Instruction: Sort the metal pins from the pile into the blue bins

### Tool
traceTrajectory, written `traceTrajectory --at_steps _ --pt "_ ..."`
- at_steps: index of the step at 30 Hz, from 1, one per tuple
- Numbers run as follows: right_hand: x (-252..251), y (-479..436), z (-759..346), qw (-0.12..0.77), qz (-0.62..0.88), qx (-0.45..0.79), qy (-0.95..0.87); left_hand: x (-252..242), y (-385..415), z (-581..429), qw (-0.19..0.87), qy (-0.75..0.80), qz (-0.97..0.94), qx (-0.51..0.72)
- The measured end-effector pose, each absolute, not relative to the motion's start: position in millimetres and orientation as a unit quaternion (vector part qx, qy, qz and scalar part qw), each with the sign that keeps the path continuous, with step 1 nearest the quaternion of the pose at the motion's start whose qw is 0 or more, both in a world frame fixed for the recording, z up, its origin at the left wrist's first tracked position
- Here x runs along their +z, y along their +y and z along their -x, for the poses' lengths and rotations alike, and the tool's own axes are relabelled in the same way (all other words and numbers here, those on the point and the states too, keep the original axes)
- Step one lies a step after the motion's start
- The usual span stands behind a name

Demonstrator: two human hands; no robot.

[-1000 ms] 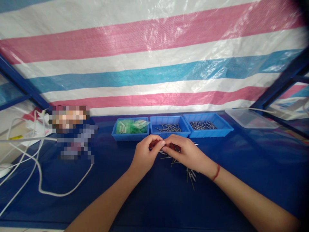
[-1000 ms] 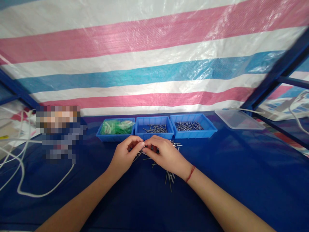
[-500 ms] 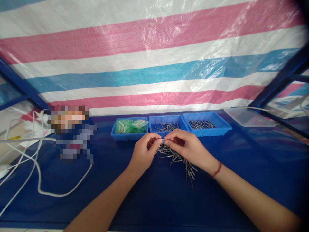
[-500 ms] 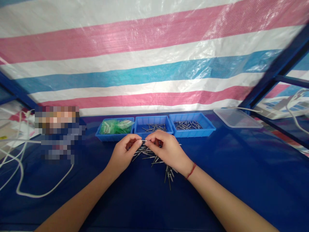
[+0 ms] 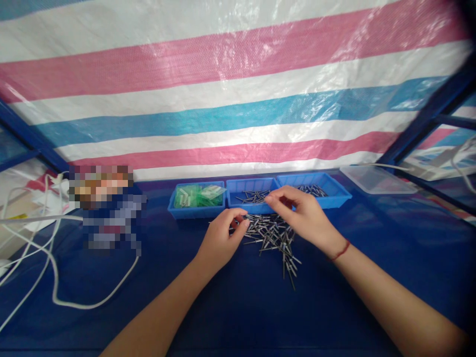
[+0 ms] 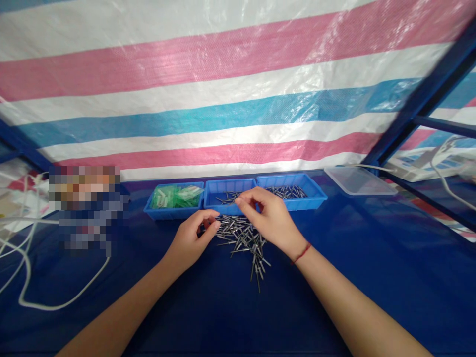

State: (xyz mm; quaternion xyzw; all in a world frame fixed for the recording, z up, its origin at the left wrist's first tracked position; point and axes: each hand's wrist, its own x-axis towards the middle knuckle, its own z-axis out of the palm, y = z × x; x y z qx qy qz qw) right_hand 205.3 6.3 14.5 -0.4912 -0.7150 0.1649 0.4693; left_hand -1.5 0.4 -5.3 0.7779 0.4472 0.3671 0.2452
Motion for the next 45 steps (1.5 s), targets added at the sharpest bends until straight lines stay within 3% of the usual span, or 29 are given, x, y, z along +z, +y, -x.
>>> traceTrajectory --at_steps 3,6,14,23,29,32,36,45 --pt "16.7 18.9 -238.5 0.496 0.576 0.071 -0.646 -4.4 -0.5 2.4 0.226 0.436 -0.801 0.343" --pt "17.4 28.4 -273.8 0.451 0.662 -0.069 -0.594 -4.5 -0.9 2.9 0.216 0.421 -0.822 0.317" --pt "16.8 32.0 -286.1 0.402 0.667 -0.141 -0.611 -1.0 -2.9 4.9 0.119 0.42 -0.864 0.252" --pt "33.8 -4.2 -209.9 0.381 0.459 -0.028 -0.802 -5.9 -7.6 -4.2 0.078 0.364 -0.912 0.175" --pt "24.4 -6.3 -190.4 0.281 0.404 -0.049 -0.869 -11.4 -6.1 -9.5 0.006 0.351 -0.92 0.176" --pt "12.5 -1.2 -191.5 0.296 0.406 -0.038 -0.864 -10.1 -7.3 -10.4 -0.006 0.367 -0.914 0.17" --pt "6.3 -2.9 -196.1 0.346 0.422 0.056 -0.836 -4.5 -6.1 -7.6 0.036 0.417 -0.883 0.211" --pt "0.6 -13.3 -185.7 0.311 0.393 0.114 -0.858 2.1 1.3 2.3 0.189 0.42 -0.809 0.365"
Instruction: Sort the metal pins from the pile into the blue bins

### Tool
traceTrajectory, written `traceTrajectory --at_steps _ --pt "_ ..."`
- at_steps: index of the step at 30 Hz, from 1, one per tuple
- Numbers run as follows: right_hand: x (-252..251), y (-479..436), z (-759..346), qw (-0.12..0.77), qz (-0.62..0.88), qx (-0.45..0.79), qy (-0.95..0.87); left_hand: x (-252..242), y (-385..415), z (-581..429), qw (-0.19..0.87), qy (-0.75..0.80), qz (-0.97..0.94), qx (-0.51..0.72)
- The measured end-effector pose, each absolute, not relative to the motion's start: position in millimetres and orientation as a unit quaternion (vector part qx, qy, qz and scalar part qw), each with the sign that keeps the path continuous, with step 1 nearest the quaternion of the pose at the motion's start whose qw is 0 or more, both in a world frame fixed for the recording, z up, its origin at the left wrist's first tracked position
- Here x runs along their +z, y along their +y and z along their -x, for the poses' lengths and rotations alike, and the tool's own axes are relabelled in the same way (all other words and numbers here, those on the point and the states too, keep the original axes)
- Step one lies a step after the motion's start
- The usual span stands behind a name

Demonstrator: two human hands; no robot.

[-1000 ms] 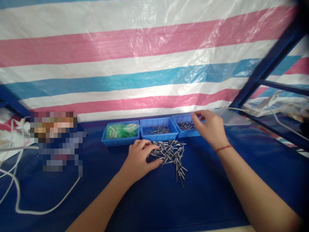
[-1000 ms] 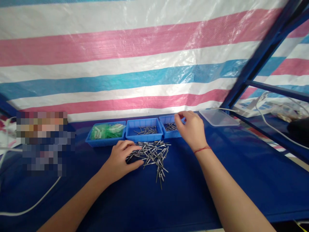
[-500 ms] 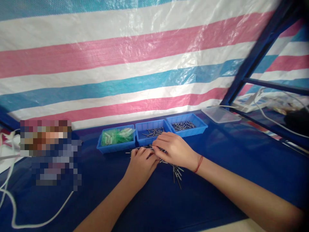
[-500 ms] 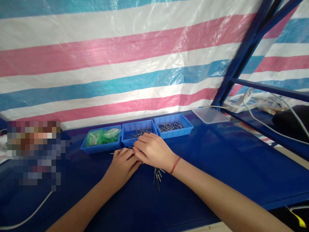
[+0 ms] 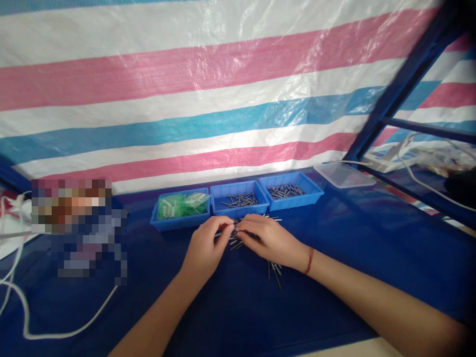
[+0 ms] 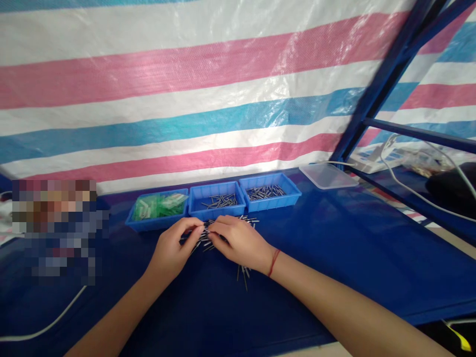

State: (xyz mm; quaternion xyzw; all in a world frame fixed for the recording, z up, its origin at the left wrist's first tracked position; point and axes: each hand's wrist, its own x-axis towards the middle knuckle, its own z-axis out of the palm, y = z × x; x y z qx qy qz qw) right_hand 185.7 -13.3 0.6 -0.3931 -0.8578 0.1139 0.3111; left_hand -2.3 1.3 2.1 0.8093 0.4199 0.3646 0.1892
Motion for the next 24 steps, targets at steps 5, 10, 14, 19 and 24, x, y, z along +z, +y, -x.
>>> traceTrajectory --at_steps 5,10,14,19,24 --pt "0.4 -16.7 -180.9 0.369 0.401 0.135 -0.828 0.4 -3.1 -2.7 0.263 0.439 -0.763 0.394" --pt "2.4 -17.3 -181.4 0.397 0.388 0.153 -0.817 -1.8 -3.9 -3.3 0.295 0.431 -0.749 0.408" --pt "3.8 -16.6 -182.7 0.417 0.387 0.154 -0.808 -6.1 -2.4 -3.1 0.298 0.428 -0.744 0.417" --pt "6.0 -16.0 -184.3 0.447 0.402 0.158 -0.784 -6.1 -1.5 -3.4 0.3 0.429 -0.746 0.412" --pt "11.4 -14.7 -188.7 0.453 0.397 0.152 -0.784 -4.5 -0.6 -3.1 0.289 0.424 -0.771 0.377"
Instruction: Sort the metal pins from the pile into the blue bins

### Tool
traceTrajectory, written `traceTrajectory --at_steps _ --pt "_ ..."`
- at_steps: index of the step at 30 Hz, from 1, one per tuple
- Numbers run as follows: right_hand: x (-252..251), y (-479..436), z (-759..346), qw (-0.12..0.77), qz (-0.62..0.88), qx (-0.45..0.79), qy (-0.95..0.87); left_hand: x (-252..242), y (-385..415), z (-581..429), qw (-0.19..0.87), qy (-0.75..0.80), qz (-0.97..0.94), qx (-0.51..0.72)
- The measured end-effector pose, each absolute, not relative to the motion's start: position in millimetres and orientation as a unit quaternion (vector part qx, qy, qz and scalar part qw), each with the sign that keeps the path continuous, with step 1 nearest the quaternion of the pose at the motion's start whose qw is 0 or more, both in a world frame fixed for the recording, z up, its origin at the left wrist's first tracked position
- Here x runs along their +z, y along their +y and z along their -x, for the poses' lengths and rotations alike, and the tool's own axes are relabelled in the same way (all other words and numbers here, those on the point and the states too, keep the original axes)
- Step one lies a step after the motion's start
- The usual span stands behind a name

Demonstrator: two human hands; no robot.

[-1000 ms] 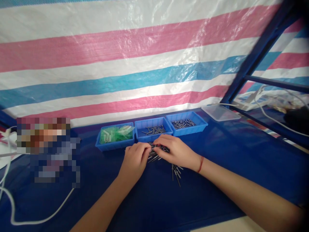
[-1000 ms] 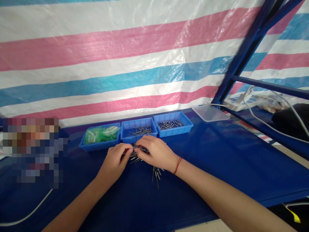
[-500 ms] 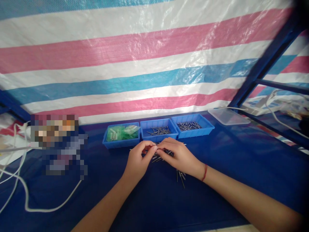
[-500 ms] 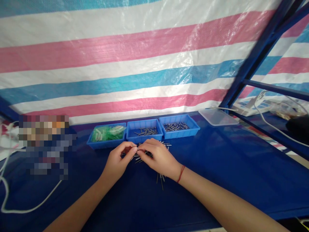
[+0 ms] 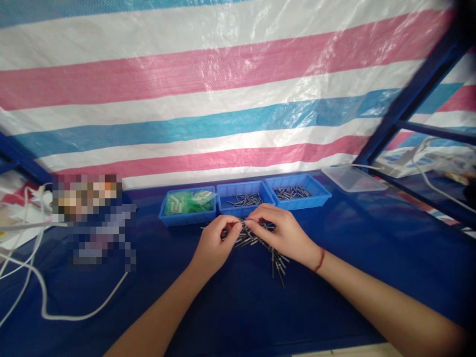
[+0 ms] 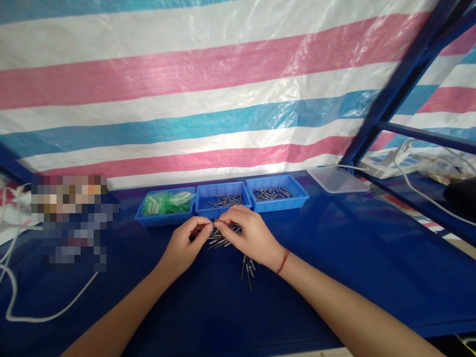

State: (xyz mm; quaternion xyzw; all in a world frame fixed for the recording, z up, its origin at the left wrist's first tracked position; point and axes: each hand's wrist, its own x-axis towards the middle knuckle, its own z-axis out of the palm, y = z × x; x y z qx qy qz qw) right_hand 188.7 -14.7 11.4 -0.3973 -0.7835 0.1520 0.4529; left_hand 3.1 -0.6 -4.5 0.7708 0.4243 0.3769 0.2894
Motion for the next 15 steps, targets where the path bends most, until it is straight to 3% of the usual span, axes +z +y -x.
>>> traceTrajectory --at_steps 9,15 --pt "21.1 13.4 -240.4 0.507 0.55 -0.009 -0.663 -7.8 -1.0 -1.9 0.274 0.429 -0.783 0.358" --pt "8.5 34.7 -270.5 0.433 0.631 -0.087 -0.637 -7.9 -1.9 -1.6 0.242 0.418 -0.807 0.341"
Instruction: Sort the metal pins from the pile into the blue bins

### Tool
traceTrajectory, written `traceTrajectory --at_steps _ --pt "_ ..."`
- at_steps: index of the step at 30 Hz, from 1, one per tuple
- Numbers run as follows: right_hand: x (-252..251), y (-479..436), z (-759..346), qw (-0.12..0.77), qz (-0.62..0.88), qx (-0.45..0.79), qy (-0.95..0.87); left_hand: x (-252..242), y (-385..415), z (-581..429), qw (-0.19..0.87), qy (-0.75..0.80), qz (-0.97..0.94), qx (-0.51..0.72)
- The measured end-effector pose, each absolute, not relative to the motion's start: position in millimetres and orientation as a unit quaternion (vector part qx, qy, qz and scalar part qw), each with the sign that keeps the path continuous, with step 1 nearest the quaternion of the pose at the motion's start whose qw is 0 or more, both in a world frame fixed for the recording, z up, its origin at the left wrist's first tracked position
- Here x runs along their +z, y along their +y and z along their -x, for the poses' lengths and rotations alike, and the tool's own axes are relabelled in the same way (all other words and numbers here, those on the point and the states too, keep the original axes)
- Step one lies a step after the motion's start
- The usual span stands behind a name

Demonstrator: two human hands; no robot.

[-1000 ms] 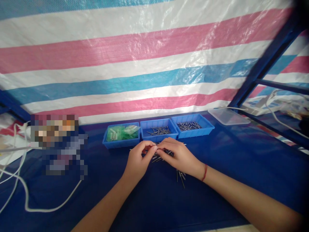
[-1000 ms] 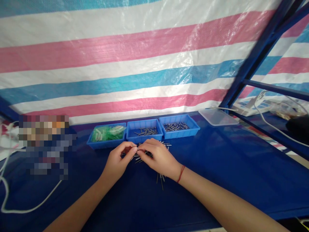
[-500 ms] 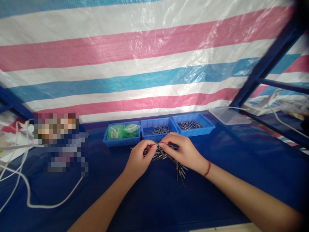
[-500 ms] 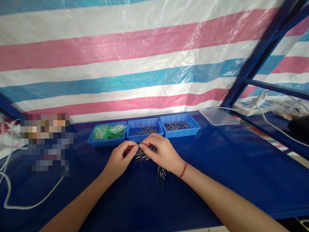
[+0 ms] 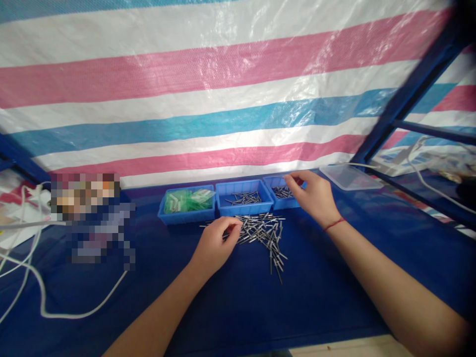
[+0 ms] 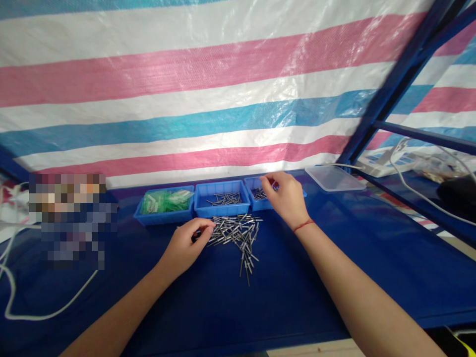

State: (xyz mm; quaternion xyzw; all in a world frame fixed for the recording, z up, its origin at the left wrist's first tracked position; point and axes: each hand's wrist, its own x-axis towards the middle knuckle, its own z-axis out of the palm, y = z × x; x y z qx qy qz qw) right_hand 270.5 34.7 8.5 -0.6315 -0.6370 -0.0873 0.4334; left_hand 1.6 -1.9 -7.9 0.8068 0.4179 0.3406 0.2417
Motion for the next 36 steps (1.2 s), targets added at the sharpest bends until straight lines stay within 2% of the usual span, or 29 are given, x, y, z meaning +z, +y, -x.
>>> traceTrajectory --at_steps 5,10,14,19,26,30,36 --pt "-0.2 38.7 -273.1 0.361 0.644 -0.118 -0.664 -3.2 -6.2 -2.8 0.161 0.416 -0.843 0.301" --pt "4.0 27.4 -254.2 0.389 0.573 -0.117 -0.711 -7.7 -7.2 -2.0 0.083 0.444 -0.86 0.239" --pt "8.5 9.8 -225.7 0.393 0.489 -0.071 -0.775 -13.2 -1.7 0.7 0.053 0.449 -0.866 0.212" --pt "10.5 -8.3 -200.4 0.331 0.409 -0.002 -0.851 -9.9 -0.1 1.4 0.052 0.445 -0.872 0.199" --pt "4.7 -10.7 -195.3 0.282 0.398 0.021 -0.873 -7.9 -0.3 0.8 0.043 0.453 -0.867 0.203" --pt "1.0 -8.7 -195.2 0.289 0.399 0.044 -0.869 -7.1 1.0 -0.2 0.102 0.455 -0.846 0.259" --pt "-0.7 -9.7 -191.5 0.355 0.393 0.106 -0.842 -5.2 1.4 -2.8 0.162 0.44 -0.831 0.299"
